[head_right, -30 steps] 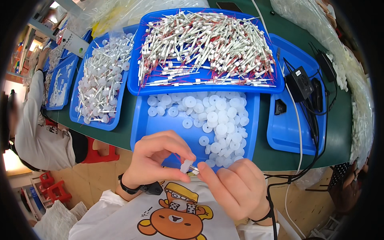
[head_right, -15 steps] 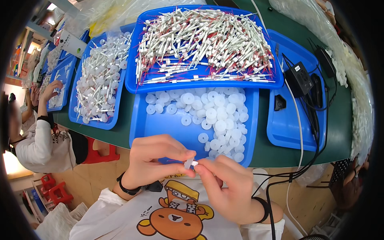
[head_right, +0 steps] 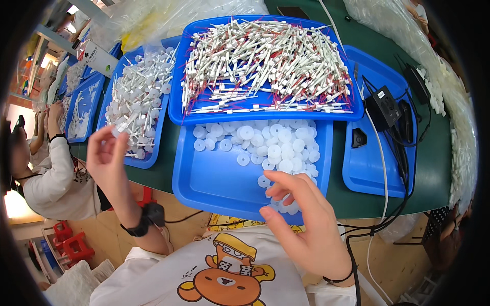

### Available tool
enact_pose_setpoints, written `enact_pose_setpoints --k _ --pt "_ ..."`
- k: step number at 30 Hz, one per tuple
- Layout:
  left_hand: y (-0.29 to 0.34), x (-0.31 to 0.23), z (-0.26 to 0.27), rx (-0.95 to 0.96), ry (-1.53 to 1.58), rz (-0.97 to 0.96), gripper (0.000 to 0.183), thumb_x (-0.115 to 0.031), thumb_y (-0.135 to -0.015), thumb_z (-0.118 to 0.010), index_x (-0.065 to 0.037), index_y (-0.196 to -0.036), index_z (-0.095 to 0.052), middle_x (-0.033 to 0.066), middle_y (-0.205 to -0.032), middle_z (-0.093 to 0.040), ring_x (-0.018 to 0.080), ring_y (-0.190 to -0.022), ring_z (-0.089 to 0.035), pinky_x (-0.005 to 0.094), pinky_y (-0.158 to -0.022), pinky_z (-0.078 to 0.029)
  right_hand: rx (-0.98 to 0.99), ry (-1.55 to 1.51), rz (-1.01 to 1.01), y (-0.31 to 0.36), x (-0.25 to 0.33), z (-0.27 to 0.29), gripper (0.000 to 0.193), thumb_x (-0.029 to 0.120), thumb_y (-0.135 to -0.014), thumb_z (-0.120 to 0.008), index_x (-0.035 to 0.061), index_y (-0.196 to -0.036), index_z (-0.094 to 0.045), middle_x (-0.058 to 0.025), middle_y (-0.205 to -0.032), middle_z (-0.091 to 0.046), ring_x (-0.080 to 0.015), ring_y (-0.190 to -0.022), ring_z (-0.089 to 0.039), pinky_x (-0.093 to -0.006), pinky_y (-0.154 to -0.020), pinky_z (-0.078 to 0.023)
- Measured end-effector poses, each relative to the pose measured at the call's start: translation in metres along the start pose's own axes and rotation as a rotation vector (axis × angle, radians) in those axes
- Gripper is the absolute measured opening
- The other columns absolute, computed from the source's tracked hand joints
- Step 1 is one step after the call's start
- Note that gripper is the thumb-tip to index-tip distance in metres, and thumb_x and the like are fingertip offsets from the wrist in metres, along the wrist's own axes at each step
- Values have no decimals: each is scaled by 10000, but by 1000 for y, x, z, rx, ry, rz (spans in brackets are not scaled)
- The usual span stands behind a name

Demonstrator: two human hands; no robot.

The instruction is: The person repeatedly picks a white plastic cap and a small cylindrical component with wires from blue trays, presses them together, and places the assembled unit into a tray. The process is repeated continuously throughout the clip.

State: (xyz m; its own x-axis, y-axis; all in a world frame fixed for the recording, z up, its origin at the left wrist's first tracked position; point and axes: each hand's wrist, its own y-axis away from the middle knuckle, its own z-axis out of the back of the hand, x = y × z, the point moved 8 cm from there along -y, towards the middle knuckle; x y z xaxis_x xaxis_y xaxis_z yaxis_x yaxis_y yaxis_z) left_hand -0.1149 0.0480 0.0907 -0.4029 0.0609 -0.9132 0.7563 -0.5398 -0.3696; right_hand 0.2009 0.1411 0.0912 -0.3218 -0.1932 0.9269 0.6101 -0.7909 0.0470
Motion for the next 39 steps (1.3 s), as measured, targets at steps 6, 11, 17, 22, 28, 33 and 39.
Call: enact_pose_setpoints --k 6,11,17,22,28,33,39 --pt "-20 -34 -1 -156 -838 -517 424 -94 -788 -806 -50 -1181 -652 100 -1037 -651 251 -1020 -614 362 -888 -486 9 157 119 -7 10 -5 290 -19 -816 -657 9 -1105 -656 -109 -939 -646 -235 -873 -603 -328 -781 -466" --pt "47 -36 -82 534 -436 -409 332 -78 -765 -777 -58 -1077 -665 108 -1075 -654 309 -1028 -613 399 -912 -478 -40 461 183 -24 14 9 101 12 -819 -684 -6 -917 -671 -128 -835 -648 -304 -823 -606 -371 -736 -475" --pt "113 -21 -139 761 -331 -215 320 -34 -792 -747 -29 -1094 -641 112 -1025 -587 298 -901 -630 364 -765 -526 -262 728 353 -69 32 33 54 27 -831 -648 -6 -868 -667 -150 -832 -648 -338 -853 -608 -440 -758 -479" --pt "114 -10 -142 776 -363 -139 301 -33 -823 -715 -16 -1102 -602 132 -1038 -548 331 -871 -605 398 -749 -515 -87 784 439 -119 21 17 111 12 -791 -678 2 -899 -702 -146 -875 -681 -320 -905 -639 -395 -811 -510" --pt "112 -12 -140 741 -304 -180 271 -9 -818 -696 -20 -1070 -598 133 -1034 -556 333 -890 -597 415 -771 -507 159 850 371 -154 -1 -1 85 12 -763 -702 2 -847 -710 -148 -866 -688 -313 -811 -653 -393 -754 -527" --pt "116 -11 -141 802 -346 -231 280 -3 -801 -690 -41 -1065 -603 128 -1019 -568 323 -930 -598 410 -806 -501 317 859 216 -169 -11 -4 39 1 -764 -704 -4 -787 -673 -144 -786 -664 -289 -753 -650 -369 -696 -520" --pt "114 -14 -138 790 -334 -192 308 -34 -801 -714 -49 -1090 -607 129 -1036 -565 322 -936 -602 406 -820 -499 348 760 249 -167 -9 0 91 2 -786 -697 -3 -870 -662 -138 -799 -644 -272 -757 -627 -369 -696 -505"
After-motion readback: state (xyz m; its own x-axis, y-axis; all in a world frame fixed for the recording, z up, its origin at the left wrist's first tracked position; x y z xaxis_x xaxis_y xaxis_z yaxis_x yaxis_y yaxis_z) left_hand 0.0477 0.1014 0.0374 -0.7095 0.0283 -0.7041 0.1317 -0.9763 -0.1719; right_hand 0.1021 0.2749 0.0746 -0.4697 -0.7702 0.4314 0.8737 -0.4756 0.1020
